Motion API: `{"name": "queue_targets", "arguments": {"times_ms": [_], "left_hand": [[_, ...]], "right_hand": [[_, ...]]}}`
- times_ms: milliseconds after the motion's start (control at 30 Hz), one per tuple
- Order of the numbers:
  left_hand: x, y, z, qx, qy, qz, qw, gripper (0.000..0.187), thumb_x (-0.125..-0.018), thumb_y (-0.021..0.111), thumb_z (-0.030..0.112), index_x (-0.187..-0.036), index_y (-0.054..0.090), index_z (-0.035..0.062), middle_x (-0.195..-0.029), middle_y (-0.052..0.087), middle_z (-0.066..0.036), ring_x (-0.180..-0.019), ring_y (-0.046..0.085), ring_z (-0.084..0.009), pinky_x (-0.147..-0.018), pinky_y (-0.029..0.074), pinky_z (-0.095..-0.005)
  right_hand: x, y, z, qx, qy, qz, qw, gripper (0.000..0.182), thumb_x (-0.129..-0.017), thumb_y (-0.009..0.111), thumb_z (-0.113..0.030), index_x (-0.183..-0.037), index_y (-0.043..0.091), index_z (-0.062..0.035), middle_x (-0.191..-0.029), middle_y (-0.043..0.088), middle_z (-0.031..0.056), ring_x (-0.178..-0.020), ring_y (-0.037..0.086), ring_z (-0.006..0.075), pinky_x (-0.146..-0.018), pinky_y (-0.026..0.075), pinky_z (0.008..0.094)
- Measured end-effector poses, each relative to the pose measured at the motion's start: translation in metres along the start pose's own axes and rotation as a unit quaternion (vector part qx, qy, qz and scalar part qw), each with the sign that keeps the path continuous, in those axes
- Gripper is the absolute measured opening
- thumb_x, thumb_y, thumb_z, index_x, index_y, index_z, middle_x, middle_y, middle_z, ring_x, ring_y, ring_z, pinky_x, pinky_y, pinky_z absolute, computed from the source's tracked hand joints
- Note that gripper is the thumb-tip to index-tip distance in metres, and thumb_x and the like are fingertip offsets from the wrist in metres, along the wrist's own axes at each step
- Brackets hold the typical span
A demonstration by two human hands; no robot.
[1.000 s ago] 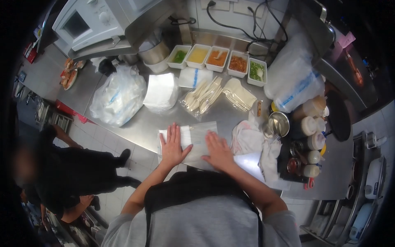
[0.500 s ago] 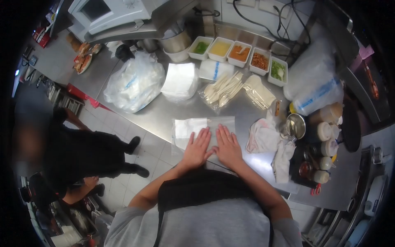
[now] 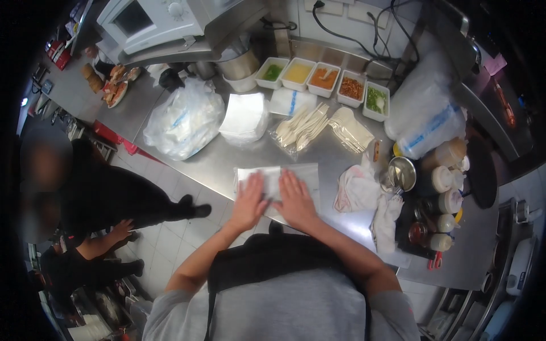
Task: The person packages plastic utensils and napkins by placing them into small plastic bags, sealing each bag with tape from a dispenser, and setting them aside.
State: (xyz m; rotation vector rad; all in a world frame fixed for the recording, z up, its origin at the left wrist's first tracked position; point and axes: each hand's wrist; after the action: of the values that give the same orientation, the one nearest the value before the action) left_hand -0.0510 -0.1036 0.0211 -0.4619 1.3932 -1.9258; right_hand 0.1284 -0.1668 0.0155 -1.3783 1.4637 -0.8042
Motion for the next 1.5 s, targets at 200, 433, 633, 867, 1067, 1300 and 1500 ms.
{"name": "queue_targets", "arguments": {"times_ms": [200, 433, 633, 867, 1067, 1300, 1500], "left_hand": [[-0.017, 0.016, 0.01, -0.03, 0.077, -0.026, 0.996, 0.065, -0.088, 0.05, 0.032, -0.141, 0.027, -0.0001, -0.15, 0.021, -0.015, -0.138, 0.02, -0.0317, -0.108, 0.014, -0.0556], [0.014, -0.016, -0.029, -0.106, 0.035, -0.06, 0.992, 0.069, -0.087, 0.053, 0.039, -0.141, 0.028, 0.0036, -0.151, 0.018, -0.01, -0.139, 0.017, -0.0296, -0.108, 0.014, -0.0596], [0.039, -0.027, -0.076, -0.029, 0.109, -0.087, 0.99, 0.065, -0.079, 0.067, 0.023, -0.136, 0.039, 0.0117, -0.147, 0.029, -0.01, -0.135, 0.028, -0.0307, -0.107, 0.017, -0.0587], [0.03, -0.015, -0.084, 0.228, 0.069, 0.079, 0.968, 0.014, -0.079, 0.067, 0.009, -0.093, 0.068, 0.006, -0.101, 0.068, -0.007, -0.099, 0.064, -0.0258, -0.092, 0.047, -0.0378], [0.011, -0.015, -0.072, 0.257, -0.095, 0.144, 0.951, 0.011, -0.084, 0.063, 0.014, -0.085, 0.068, 0.0048, -0.075, 0.066, -0.01, -0.069, 0.06, -0.0253, -0.068, 0.044, -0.0328], [-0.021, 0.009, -0.064, 0.154, -0.207, 0.26, 0.93, 0.027, -0.092, 0.053, 0.027, -0.081, 0.066, 0.0059, -0.061, 0.058, -0.016, -0.054, 0.057, -0.0343, -0.051, 0.043, -0.0406], [-0.034, 0.005, -0.054, 0.051, -0.23, 0.269, 0.934, 0.031, -0.091, 0.053, 0.03, -0.076, 0.065, 0.0067, -0.063, 0.06, -0.016, -0.057, 0.059, -0.0338, -0.053, 0.045, -0.041]], "right_hand": [[0.011, -0.007, 0.026, 0.041, 0.053, -0.04, 0.997, 0.077, -0.083, 0.054, -0.047, -0.137, 0.033, 0.0024, -0.149, 0.023, 0.0161, -0.139, 0.02, 0.0278, -0.109, 0.02, 0.0475], [0.026, -0.025, 0.064, 0.081, 0.124, -0.036, 0.988, 0.078, -0.085, 0.051, -0.051, -0.139, 0.03, 0.0024, -0.151, 0.019, 0.0155, -0.14, 0.017, 0.0287, -0.109, 0.019, 0.0478], [0.03, -0.014, 0.059, 0.025, -0.065, -0.019, 0.997, 0.068, -0.082, 0.06, -0.043, -0.133, 0.041, -0.0031, -0.145, 0.03, 0.0149, -0.135, 0.026, 0.0321, -0.105, 0.026, 0.0492], [0.024, -0.023, 0.059, -0.17, -0.177, -0.05, 0.968, 0.044, -0.076, 0.071, -0.025, -0.113, 0.057, -0.0073, -0.126, 0.05, 0.0097, -0.117, 0.045, 0.031, -0.097, 0.035, 0.0426], [0.012, -0.028, 0.068, -0.215, -0.041, -0.003, 0.976, 0.026, -0.078, 0.068, -0.021, -0.097, 0.065, -0.0039, -0.1, 0.064, 0.0103, -0.096, 0.058, 0.0262, -0.082, 0.045, 0.0373], [-0.03, -0.042, 0.068, -0.264, 0.208, 0.02, 0.942, 0.022, -0.086, 0.058, -0.024, -0.079, 0.065, -0.0033, -0.07, 0.066, 0.0133, -0.062, 0.062, 0.0328, -0.06, 0.049, 0.039], [-0.03, -0.018, 0.068, -0.015, 0.209, 0.072, 0.975, 0.025, -0.087, 0.055, -0.026, -0.076, 0.057, -0.0034, -0.065, 0.061, 0.0167, -0.064, 0.06, 0.0383, -0.063, 0.047, 0.0464]]}}
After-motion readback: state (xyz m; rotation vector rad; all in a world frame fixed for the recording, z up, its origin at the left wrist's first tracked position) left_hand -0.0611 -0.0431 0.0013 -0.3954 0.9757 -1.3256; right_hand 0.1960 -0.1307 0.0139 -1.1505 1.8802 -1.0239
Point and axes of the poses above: each hand's wrist, its own x-axis away from the middle knuckle, its own y-axis out of the palm, z = x × y
